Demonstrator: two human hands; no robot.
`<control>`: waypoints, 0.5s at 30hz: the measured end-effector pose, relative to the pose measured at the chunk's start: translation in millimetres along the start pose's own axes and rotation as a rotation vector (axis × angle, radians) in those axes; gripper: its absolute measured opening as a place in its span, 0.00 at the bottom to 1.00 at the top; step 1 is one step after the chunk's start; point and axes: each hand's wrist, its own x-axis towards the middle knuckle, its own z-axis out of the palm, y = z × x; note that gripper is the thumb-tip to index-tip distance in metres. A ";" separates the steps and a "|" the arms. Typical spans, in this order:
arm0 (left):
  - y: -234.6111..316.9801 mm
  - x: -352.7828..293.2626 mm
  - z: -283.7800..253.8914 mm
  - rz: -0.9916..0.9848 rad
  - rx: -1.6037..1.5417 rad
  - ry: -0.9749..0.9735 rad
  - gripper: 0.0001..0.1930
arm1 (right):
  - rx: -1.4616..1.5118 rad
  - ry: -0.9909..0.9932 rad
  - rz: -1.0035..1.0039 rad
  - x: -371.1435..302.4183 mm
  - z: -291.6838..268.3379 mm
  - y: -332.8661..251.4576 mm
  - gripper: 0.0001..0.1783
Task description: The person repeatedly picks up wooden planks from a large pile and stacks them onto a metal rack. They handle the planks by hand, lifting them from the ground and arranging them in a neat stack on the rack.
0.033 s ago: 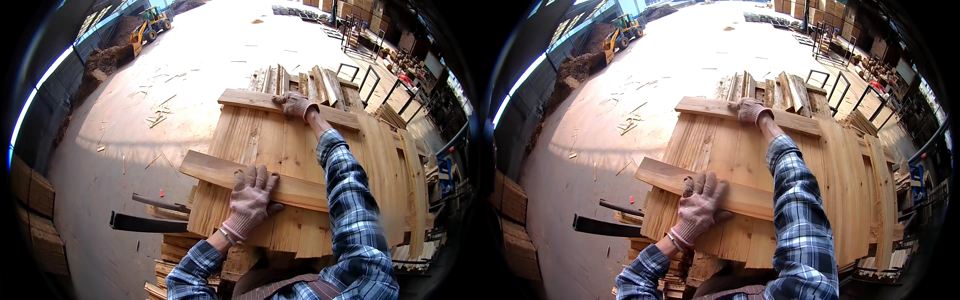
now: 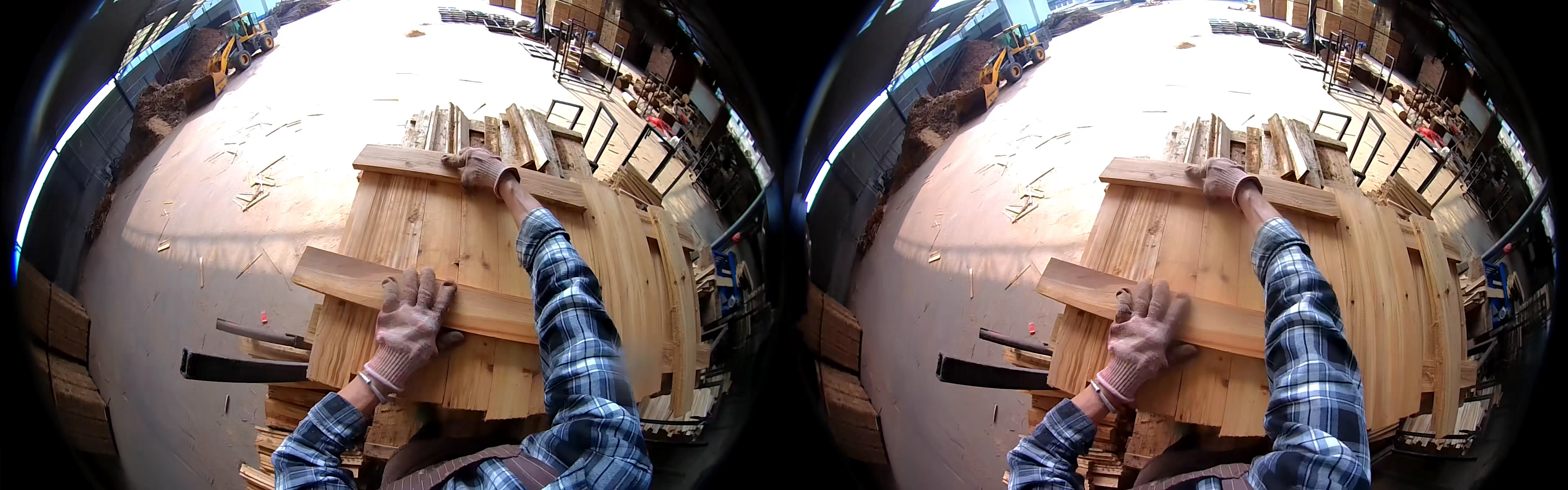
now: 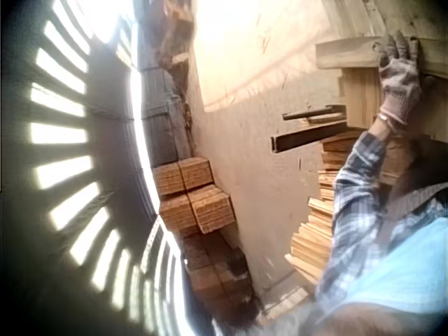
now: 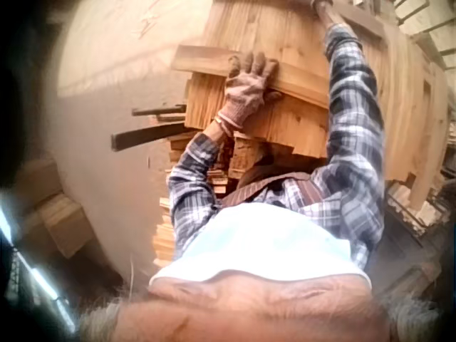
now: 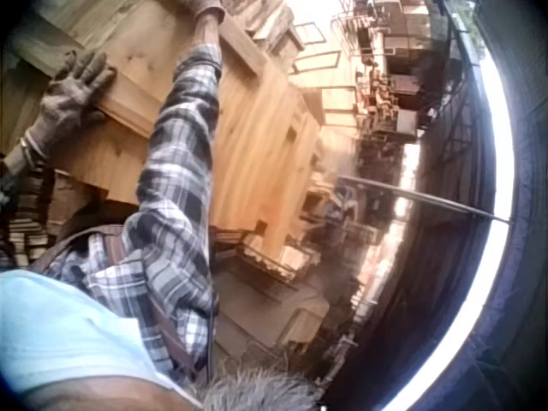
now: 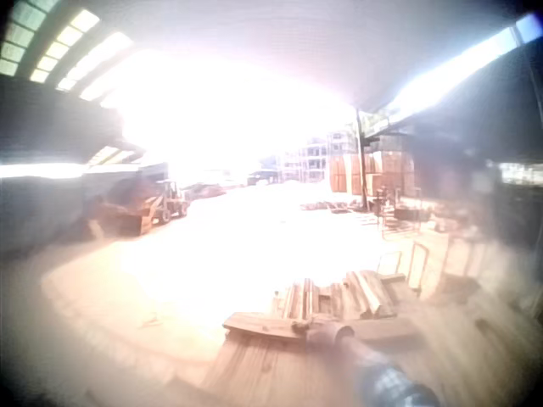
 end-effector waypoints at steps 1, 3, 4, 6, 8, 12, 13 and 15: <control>-3.1 -2.0 -1.1 -0.013 -0.002 -0.002 0.40 | 0.023 -0.020 0.071 7.6 3.4 -10.4 0.11; -5.8 -10.3 -1.2 -0.051 0.004 0.019 0.40 | 0.145 -0.008 0.278 15.6 -12.9 -45.3 0.12; 1.3 -1.5 0.9 -0.016 -0.015 0.027 0.40 | 0.068 -0.060 0.234 -0.7 -8.8 -22.5 0.11; -8.4 -13.4 -2.1 -0.100 0.008 0.003 0.40 | 0.201 -0.174 0.374 1.5 -76.4 -99.7 0.22; -3.0 -5.4 3.3 -0.073 0.008 0.029 0.41 | 0.378 -0.111 0.238 -53.3 -88.7 -111.0 0.34; -5.6 -4.9 11.0 -0.076 0.090 0.029 0.44 | 0.673 -0.415 0.157 -191.5 -167.5 -158.0 0.45; -6.8 3.9 3.4 -0.082 0.062 -0.081 0.46 | 0.429 -0.373 0.090 -225.4 -175.1 -176.6 0.47; -12.8 21.6 -5.4 -0.015 0.106 -0.150 0.48 | 0.125 -0.182 0.053 -269.5 -173.6 -196.1 0.45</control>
